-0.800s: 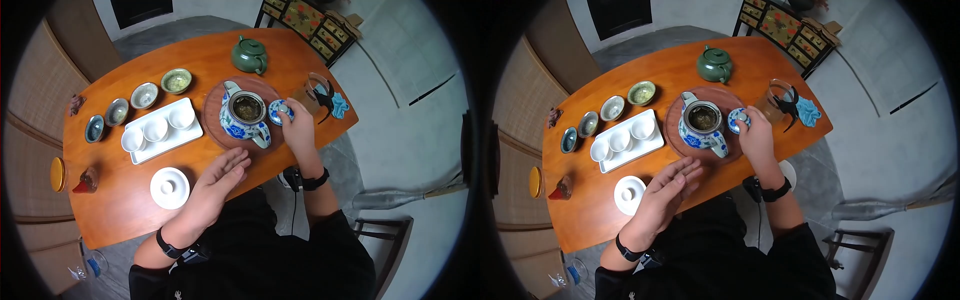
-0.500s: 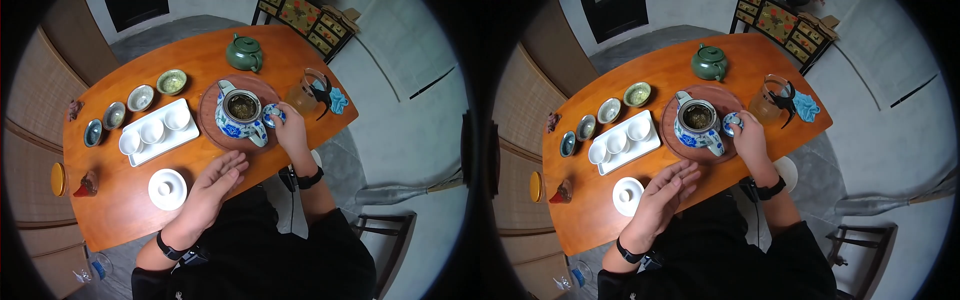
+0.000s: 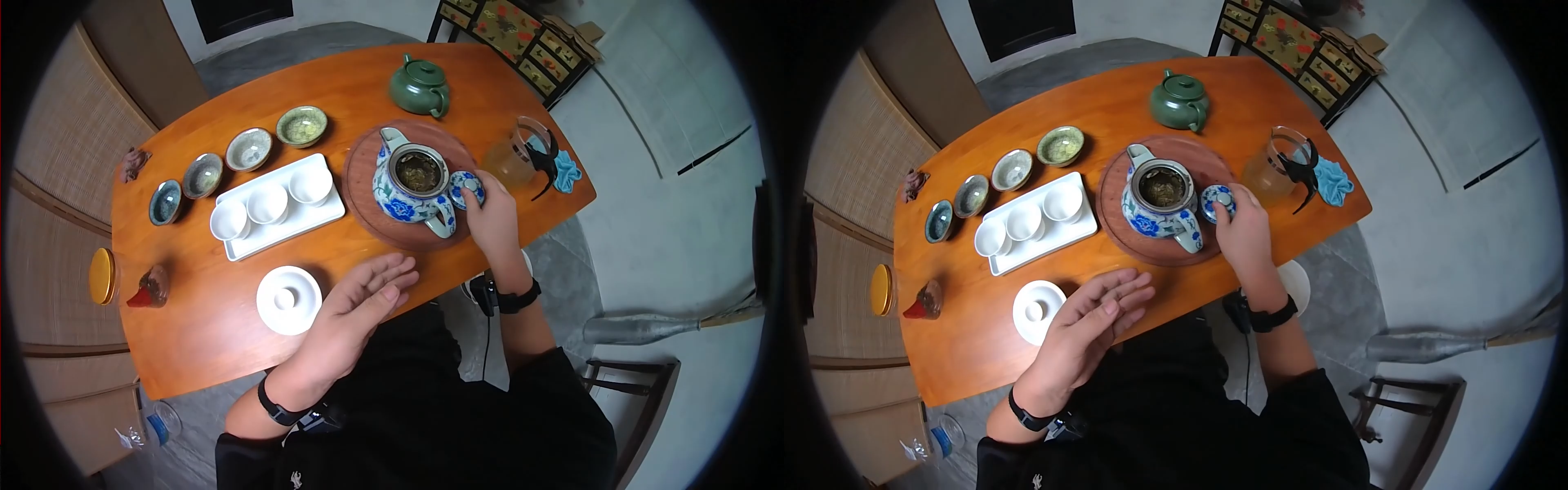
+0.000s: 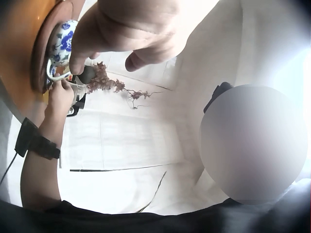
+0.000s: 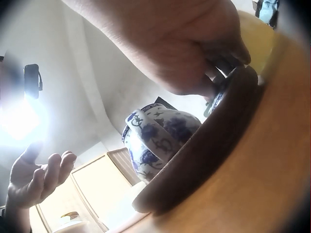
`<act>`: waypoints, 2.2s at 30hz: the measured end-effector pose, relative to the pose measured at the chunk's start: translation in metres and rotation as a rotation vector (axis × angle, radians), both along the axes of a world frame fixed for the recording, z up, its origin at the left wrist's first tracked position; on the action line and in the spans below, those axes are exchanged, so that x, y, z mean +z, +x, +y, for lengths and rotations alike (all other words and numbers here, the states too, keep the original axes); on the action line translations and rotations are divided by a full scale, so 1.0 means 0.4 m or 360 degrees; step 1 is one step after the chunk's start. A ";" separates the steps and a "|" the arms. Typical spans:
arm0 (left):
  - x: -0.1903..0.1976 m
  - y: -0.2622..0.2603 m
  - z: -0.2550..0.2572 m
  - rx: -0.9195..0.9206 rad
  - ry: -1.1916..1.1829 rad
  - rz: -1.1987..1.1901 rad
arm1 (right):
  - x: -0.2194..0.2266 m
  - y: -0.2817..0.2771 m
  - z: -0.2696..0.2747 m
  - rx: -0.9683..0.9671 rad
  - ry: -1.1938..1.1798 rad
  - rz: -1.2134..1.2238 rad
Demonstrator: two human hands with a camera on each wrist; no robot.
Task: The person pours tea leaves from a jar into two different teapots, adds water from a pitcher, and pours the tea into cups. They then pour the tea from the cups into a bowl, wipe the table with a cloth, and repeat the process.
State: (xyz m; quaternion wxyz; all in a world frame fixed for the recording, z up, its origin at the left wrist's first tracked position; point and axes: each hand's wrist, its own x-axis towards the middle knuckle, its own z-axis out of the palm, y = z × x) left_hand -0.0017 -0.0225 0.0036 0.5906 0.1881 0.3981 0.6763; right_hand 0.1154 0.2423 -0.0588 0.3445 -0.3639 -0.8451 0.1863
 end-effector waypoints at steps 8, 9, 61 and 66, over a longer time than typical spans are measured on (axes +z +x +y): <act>0.056 -0.094 -0.183 0.0324 0.0305 0.0261 | 0.188 -0.029 -0.150 0.0382 0.0224 0.0512; 0.058 -0.111 -0.215 0.0444 0.0344 0.0367 | 0.209 -0.041 -0.176 0.0479 0.0195 0.0529; 0.030 -0.221 -0.399 0.1000 -0.0176 0.2491 | 0.403 -0.289 -0.507 0.2193 -0.0036 -0.0320; 0.112 -0.227 -0.351 0.0968 0.0002 0.2686 | 0.441 -0.205 -0.414 0.1900 -0.0174 -0.0095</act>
